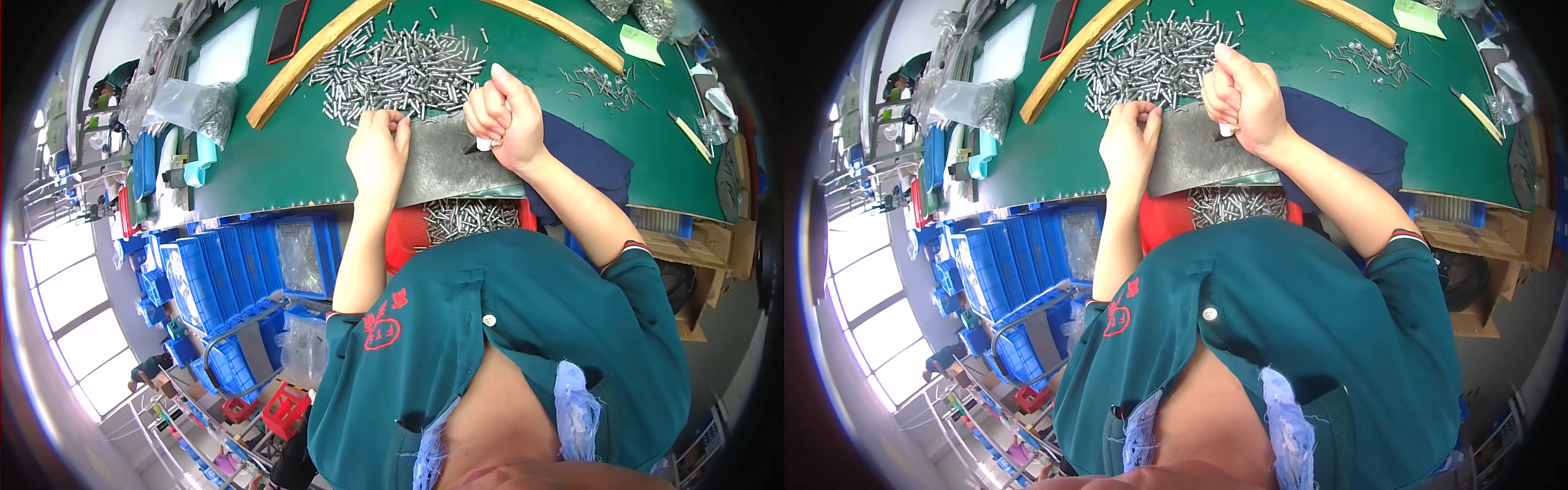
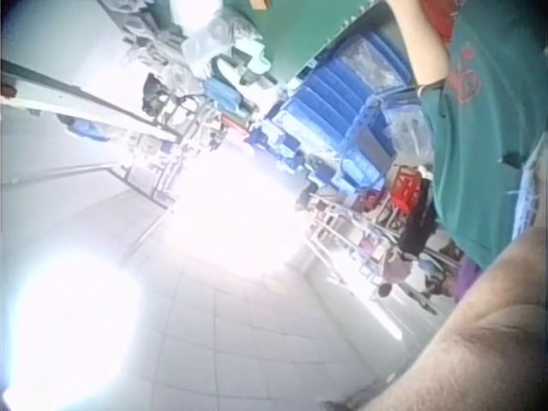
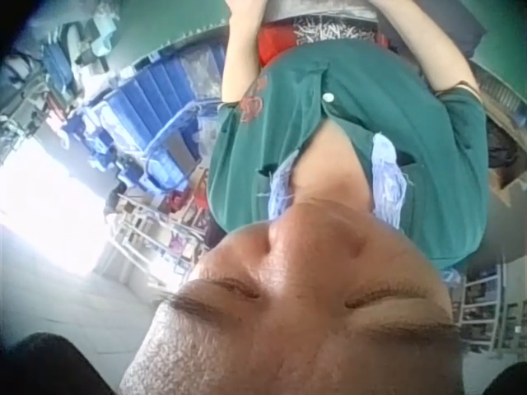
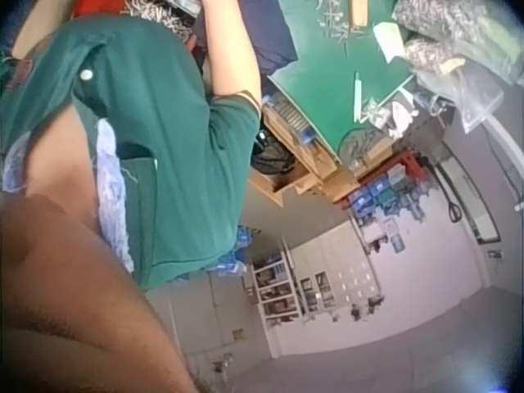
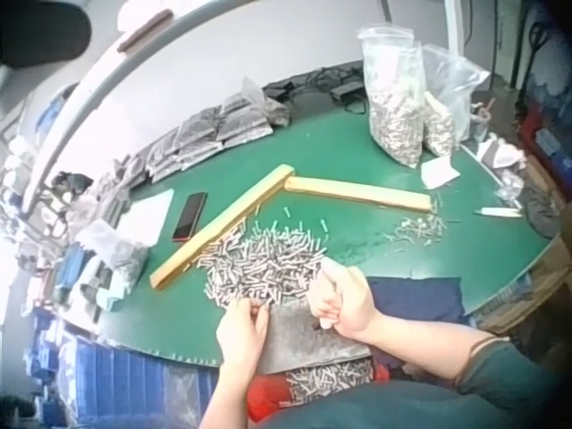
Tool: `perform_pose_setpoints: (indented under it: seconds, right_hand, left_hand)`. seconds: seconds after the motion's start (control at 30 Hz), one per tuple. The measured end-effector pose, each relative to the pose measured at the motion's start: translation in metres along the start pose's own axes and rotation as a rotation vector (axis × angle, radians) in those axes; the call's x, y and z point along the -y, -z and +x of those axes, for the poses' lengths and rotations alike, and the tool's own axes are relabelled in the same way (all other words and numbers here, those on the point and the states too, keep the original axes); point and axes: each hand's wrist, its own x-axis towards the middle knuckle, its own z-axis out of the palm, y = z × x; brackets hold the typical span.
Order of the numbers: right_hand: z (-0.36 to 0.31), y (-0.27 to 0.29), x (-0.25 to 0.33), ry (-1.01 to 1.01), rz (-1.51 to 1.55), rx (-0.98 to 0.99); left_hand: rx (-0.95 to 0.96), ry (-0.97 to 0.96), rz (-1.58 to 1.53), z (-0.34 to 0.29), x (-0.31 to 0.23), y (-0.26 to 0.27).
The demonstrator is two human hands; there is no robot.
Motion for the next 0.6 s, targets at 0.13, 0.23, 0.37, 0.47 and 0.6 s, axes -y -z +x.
perform_pose_setpoints:
  seconds: [0.13,0.23,0.37,0.47,0.6]
  right_hand:
    - [-0.001,0.002,-0.001,-0.004,-0.002,0.011]
    - [-0.004,-0.002,-0.001,-0.028,-0.023,0.026]
    - [-0.005,-0.001,0.000,-0.030,-0.029,0.021]
    - [-0.005,0.000,0.001,-0.009,0.005,0.023]
    - [-0.003,-0.004,0.003,-0.005,0.003,-0.042]
  left_hand:
    - [0.128,-0.112,-0.214,-0.023,-0.019,0.009]
    - [0.158,-0.125,-0.259,-0.041,-0.029,0.001]
    - [0.181,-0.078,-0.280,-0.043,-0.029,-0.001]
    - [0.197,-0.066,-0.279,-0.043,-0.030,-0.001]
    - [0.203,-0.060,-0.287,-0.043,-0.029,-0.002]
